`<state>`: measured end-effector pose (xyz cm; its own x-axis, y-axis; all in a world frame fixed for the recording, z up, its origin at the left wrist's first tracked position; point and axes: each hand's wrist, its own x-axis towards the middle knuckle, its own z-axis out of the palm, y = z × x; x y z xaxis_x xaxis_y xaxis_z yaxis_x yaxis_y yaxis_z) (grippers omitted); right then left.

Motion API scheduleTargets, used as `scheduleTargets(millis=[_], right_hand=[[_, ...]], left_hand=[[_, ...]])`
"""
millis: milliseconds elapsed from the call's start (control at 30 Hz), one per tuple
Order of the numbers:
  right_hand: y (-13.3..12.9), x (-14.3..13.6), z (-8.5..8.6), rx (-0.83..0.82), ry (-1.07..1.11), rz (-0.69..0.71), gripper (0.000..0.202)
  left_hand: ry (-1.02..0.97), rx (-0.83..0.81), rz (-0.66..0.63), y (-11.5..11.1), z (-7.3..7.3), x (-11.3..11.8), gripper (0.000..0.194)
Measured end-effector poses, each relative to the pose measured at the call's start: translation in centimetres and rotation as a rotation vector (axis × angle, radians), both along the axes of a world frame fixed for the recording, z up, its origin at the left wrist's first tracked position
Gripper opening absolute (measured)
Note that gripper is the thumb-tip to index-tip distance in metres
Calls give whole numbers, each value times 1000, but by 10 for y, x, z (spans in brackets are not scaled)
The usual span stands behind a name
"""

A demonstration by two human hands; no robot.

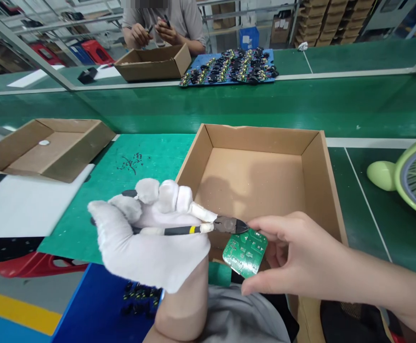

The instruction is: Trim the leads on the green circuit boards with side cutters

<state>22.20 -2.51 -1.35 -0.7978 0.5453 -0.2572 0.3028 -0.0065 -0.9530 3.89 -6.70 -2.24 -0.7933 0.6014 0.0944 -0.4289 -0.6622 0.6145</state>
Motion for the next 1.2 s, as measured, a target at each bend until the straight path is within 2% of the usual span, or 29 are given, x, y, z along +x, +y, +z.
scheduleTargets(millis=[167,300,467,767,1000,1200], right_hand=[[1,0,1,15,-20,-10,34],[1,-1,3,15,-42,-11,32],[2,-2,5,1,-78,-10,37],[0,0,2,27,-76,-14,34],[0,1,3,24,-60,7,34],[0,2,-1,43,-34,17,35]], left_hand=[[-79,-41,-59,4,1,0,45],[-190,-34,18,7,4,-4,45],[-143,-33,-16,6,4,-7,41],[-180,-78,-25,2,6,-1,39],[-46,-105,23,3,6,0,43],[76,-102,28,3,-1,-3,43]])
